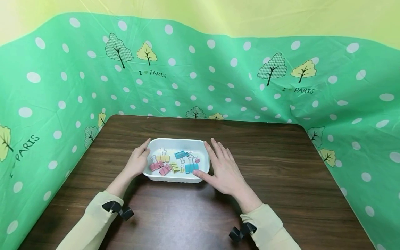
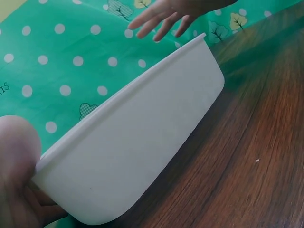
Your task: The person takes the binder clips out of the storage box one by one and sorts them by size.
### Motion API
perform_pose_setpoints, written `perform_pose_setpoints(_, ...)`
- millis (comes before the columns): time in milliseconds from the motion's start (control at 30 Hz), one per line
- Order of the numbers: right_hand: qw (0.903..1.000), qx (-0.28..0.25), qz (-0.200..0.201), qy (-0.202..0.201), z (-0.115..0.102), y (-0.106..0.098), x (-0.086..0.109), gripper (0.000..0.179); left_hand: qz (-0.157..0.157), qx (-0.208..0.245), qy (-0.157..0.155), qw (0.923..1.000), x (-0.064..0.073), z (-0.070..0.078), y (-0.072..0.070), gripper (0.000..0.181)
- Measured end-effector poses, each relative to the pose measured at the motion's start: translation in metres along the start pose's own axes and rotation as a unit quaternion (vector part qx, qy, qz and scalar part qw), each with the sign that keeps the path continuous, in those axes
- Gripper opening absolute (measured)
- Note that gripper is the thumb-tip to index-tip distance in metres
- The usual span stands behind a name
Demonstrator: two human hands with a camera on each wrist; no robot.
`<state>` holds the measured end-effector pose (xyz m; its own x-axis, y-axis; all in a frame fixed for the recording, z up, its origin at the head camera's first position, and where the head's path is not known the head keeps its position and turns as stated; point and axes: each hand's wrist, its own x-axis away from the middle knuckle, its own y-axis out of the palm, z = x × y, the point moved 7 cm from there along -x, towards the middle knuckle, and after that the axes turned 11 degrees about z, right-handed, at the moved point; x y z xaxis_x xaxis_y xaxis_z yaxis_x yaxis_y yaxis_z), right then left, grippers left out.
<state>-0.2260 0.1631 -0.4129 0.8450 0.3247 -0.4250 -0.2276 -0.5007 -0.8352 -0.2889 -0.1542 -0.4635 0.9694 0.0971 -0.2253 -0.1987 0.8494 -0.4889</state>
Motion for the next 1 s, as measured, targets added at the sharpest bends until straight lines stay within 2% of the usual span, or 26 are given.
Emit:
perform_pose_setpoints(200,0.9998,-0.021,0.002,0.006,-0.001,0.0,-0.002,0.101,0.006,-0.002,-0.004,1.0,0.0,0.001,0.001,0.054)
perform_pose_setpoints(633,0.9915,-0.121,0.026,0.041,-0.003,-0.003,-0.008,0.093,0.004,-0.003,-0.009,0.9999,0.0,0.003,0.0,0.054)
perform_pose_setpoints(1000,0.9859,-0.16,0.043,0.026,-0.004,0.002,-0.015,0.084,0.005,-0.007,-0.01,0.9999,0.0,0.001,0.002,0.054)
